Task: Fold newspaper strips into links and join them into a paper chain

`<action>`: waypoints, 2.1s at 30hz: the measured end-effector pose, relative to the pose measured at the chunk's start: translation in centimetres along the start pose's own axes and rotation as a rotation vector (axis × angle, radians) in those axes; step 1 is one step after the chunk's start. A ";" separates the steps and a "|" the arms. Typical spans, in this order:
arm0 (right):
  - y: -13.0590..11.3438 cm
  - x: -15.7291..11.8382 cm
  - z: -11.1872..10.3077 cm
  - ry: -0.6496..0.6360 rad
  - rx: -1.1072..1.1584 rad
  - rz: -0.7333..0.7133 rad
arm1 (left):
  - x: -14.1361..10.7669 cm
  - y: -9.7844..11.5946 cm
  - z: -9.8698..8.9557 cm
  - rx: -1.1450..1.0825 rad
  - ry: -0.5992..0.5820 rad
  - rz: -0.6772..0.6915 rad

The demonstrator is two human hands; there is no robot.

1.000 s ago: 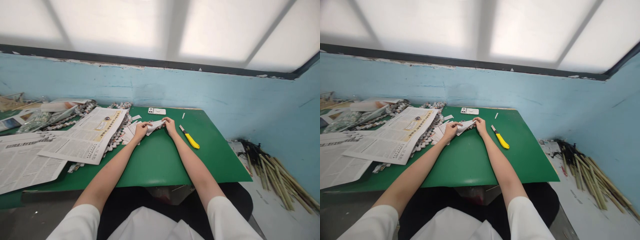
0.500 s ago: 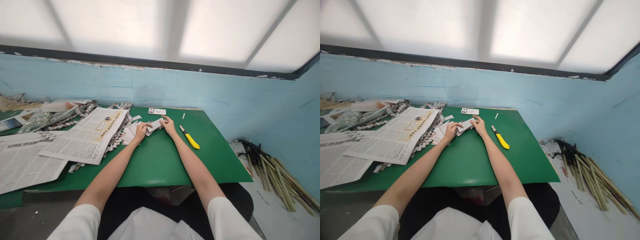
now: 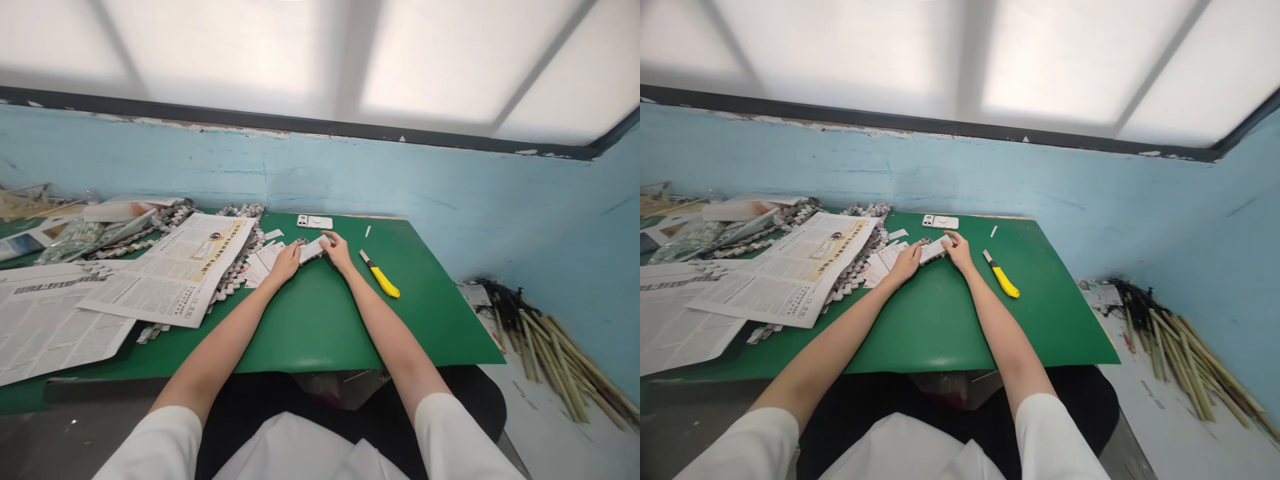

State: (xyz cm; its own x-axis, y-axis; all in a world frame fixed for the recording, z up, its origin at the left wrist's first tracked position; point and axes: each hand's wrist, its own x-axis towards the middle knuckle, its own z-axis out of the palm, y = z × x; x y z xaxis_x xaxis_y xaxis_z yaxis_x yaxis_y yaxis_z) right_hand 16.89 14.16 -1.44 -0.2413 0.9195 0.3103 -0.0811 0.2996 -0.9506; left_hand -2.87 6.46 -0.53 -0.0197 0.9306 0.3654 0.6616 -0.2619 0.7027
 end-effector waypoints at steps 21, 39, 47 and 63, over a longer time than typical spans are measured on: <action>-0.3 -0.4 0.1 -0.053 -0.066 -0.040 | -0.2 0.6 -0.4 0.086 0.076 0.171; -1.7 -1.2 1.6 -0.050 -0.004 -0.075 | -0.1 -0.1 -0.1 -0.344 -0.044 -0.076; -1.3 -1.2 1.9 -0.036 0.058 -0.034 | 0.1 -0.4 -0.1 -0.416 -0.009 -0.091; -1.0 -1.0 1.8 -0.036 0.054 -0.004 | 0.1 -0.5 0.0 -0.386 0.012 -0.078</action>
State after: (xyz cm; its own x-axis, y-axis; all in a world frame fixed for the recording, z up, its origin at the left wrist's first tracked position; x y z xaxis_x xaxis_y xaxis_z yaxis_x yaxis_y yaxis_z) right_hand 15.49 12.46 -0.75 -0.2754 0.9082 0.3151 -0.1342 0.2883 -0.9481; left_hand -3.16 6.67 -0.83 -0.0690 0.9491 0.3075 0.3270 -0.2697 0.9057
